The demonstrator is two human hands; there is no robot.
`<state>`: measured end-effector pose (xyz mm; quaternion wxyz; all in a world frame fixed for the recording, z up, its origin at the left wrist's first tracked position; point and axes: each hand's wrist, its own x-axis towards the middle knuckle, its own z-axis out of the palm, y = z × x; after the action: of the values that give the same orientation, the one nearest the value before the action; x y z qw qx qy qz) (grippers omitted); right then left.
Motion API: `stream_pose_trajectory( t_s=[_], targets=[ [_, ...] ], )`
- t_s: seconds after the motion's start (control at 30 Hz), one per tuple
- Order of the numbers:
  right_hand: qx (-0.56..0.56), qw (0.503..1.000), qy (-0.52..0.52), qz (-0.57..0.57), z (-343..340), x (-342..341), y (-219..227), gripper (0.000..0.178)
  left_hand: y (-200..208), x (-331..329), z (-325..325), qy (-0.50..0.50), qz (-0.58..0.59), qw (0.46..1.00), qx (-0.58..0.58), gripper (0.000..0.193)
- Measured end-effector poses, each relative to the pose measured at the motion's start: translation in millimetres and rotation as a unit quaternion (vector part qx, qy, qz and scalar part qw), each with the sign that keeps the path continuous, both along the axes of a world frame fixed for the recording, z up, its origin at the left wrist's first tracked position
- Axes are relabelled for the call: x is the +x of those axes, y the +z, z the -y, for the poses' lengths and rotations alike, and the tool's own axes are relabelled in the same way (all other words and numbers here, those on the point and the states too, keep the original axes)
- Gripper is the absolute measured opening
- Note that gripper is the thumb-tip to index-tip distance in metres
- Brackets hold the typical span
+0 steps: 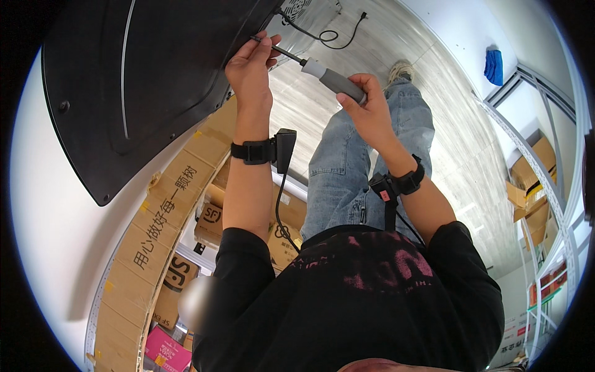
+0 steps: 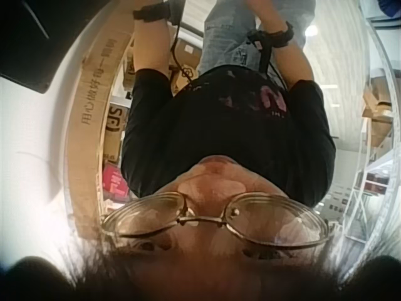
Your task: The person uses a screwdriver to tighten screws on the back panel of a wall-mounted electronic device. They then wipe the surface with a blue cloth and continue securing additional screws.
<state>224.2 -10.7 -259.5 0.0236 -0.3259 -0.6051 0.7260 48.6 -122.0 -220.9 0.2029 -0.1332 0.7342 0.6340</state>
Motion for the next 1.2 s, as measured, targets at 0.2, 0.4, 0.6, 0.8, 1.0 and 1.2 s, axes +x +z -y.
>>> stream_pose_trajectory(
  t_s=[0.2, 0.4, 0.6, 0.8, 1.0, 1.2],
  targets=[
    [-0.056, 0.996, 0.063, -0.001, -13, 4, -1, 0.036, -1, -2, 1, -0.001, 0.004, 1.000, 0.011, 0.019],
    [-0.087, 0.995, 0.045, -0.030, -28, 24, -12, 0.031, 1, -1, -1, -0.004, -0.005, 1.000, 0.010, 0.021],
    [-0.293, 0.955, 0.046, 0.012, -58, 48, -1, 0.039, 8, 1, 3, -0.028, 0.025, 0.999, -0.008, 0.028],
    [-0.264, 0.957, 0.112, 0.054, -97, 51, 52, 0.038, 9, 0, 18, -0.113, 0.050, 0.992, -0.013, 0.038],
    [-0.199, 0.976, 0.091, 0.000, -130, 63, 136, 0.037, 29, 9, 29, -0.211, 0.039, 0.976, -0.029, 0.037],
    [-0.121, 0.990, 0.049, -0.046, -172, 104, 199, 0.028, 59, 27, 9, -0.344, -0.059, 0.936, -0.047, 0.033]
  ],
)
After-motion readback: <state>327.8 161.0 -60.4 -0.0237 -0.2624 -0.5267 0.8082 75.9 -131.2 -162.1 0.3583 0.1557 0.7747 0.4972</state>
